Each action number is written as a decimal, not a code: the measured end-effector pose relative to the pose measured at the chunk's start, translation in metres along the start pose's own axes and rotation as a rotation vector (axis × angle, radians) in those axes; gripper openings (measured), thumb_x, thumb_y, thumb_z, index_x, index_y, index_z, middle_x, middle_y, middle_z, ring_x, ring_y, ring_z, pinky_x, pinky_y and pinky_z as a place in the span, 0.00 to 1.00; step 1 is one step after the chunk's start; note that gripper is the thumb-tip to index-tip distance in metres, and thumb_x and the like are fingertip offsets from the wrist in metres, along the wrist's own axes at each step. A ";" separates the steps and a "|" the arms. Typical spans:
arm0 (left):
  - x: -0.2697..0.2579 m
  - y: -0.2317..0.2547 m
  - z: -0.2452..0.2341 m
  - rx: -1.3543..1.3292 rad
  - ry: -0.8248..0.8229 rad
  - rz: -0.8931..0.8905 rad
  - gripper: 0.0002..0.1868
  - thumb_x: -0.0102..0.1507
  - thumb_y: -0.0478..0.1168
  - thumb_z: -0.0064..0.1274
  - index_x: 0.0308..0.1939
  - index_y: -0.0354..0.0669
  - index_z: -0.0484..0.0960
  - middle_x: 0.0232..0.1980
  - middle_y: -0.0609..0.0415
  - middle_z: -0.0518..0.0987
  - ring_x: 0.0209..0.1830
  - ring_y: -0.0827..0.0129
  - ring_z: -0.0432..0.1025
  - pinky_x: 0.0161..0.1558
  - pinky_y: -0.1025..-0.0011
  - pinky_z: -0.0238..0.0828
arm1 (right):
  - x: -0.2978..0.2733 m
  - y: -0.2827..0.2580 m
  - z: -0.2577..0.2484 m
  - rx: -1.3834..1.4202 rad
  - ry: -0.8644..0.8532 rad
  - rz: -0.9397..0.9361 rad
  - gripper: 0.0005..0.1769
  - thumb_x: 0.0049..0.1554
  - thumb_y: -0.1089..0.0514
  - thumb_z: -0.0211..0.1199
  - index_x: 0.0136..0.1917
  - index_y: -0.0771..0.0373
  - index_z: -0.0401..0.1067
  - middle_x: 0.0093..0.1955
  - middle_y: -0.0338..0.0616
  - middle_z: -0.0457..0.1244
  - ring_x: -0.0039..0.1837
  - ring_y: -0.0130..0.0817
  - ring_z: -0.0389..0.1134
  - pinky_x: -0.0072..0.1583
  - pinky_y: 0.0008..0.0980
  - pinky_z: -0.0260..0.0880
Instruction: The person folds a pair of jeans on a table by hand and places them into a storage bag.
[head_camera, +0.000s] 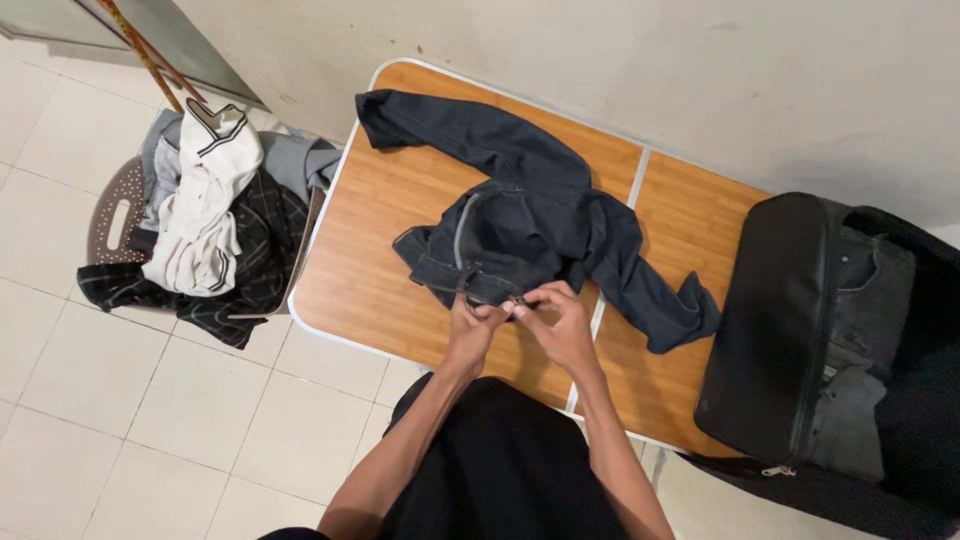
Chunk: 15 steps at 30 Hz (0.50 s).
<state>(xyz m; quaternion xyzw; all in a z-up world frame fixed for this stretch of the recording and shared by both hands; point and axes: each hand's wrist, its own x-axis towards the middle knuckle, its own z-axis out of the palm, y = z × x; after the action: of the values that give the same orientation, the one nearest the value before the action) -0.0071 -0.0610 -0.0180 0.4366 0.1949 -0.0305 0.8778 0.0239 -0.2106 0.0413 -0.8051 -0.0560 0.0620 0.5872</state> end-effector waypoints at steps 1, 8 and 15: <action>-0.001 0.004 0.001 0.049 -0.064 0.051 0.34 0.60 0.23 0.57 0.67 0.33 0.58 0.51 0.48 0.81 0.51 0.69 0.78 0.55 0.72 0.76 | 0.003 0.000 -0.003 0.021 -0.013 0.074 0.08 0.53 0.62 0.72 0.44 0.68 0.76 0.48 0.40 0.64 0.50 0.33 0.68 0.53 0.30 0.69; 0.007 -0.001 -0.011 0.132 -0.184 0.162 0.33 0.62 0.24 0.56 0.68 0.34 0.57 0.51 0.47 0.81 0.49 0.69 0.79 0.52 0.72 0.76 | 0.009 0.019 -0.010 -0.219 -0.090 -0.002 0.13 0.59 0.55 0.66 0.42 0.70 0.76 0.45 0.39 0.64 0.51 0.28 0.66 0.53 0.30 0.65; 0.003 -0.008 -0.044 0.916 -0.140 0.344 0.29 0.61 0.35 0.68 0.59 0.34 0.68 0.49 0.47 0.83 0.51 0.60 0.81 0.50 0.63 0.78 | 0.004 0.051 0.000 0.130 -0.252 0.280 0.12 0.60 0.56 0.64 0.43 0.70 0.78 0.44 0.37 0.63 0.48 0.25 0.64 0.51 0.28 0.63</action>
<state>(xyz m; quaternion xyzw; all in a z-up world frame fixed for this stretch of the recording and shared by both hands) -0.0200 -0.0311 -0.0491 0.8003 0.0271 0.0029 0.5990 0.0287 -0.2252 -0.0075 -0.7512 -0.0124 0.2469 0.6121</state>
